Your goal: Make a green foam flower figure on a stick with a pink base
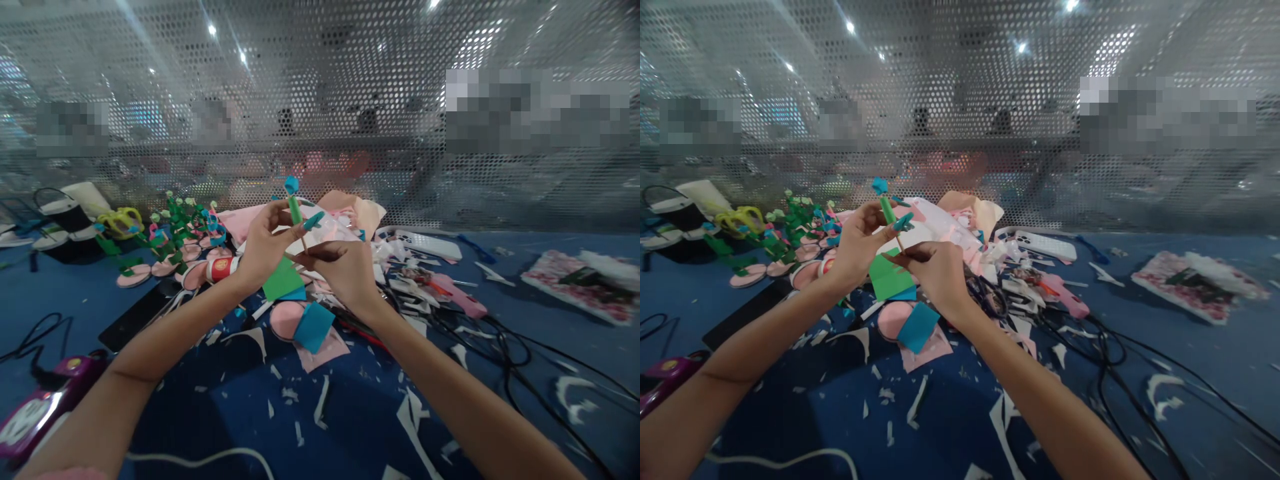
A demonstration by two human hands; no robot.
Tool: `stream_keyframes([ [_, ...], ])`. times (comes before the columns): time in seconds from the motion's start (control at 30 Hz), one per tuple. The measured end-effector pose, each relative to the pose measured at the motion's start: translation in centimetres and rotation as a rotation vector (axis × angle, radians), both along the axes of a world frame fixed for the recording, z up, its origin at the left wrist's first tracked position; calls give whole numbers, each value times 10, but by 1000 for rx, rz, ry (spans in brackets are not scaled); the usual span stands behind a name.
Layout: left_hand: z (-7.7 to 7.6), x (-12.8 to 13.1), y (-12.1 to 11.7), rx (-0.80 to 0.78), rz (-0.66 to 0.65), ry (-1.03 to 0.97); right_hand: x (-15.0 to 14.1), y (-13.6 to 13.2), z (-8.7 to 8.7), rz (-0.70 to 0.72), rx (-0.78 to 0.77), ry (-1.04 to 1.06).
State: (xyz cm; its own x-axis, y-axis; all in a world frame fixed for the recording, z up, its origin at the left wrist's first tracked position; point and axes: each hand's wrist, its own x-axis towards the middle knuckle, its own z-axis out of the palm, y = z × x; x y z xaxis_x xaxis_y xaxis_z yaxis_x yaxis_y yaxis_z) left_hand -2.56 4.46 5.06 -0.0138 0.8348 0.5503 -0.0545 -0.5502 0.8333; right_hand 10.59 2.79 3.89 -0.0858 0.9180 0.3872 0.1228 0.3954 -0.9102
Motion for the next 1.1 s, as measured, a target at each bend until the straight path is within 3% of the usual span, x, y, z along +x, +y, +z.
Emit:
stream_keyframes([
  [0.23,3,-1,1,-95,-343,14,0,4,-2,22,-95,30],
  [0.4,4,-5,5,-46,-182,99,-1,5,-6,34,-76,26],
  [0.47,5,-7,6,-76,-173,101,-1,6,-8,45,-62,9],
  [0.63,5,-11,10,-136,-411,109,0,11,-13,16,-60,-6],
  [0.83,-9,-14,29,-135,-263,177,-2,21,-28,-5,-105,-1],
  [0.97,-17,-16,37,-241,-340,140,-4,28,-39,80,-235,103],
  [1.1,-21,-15,35,-296,-517,60,-5,31,-43,64,-289,161],
])
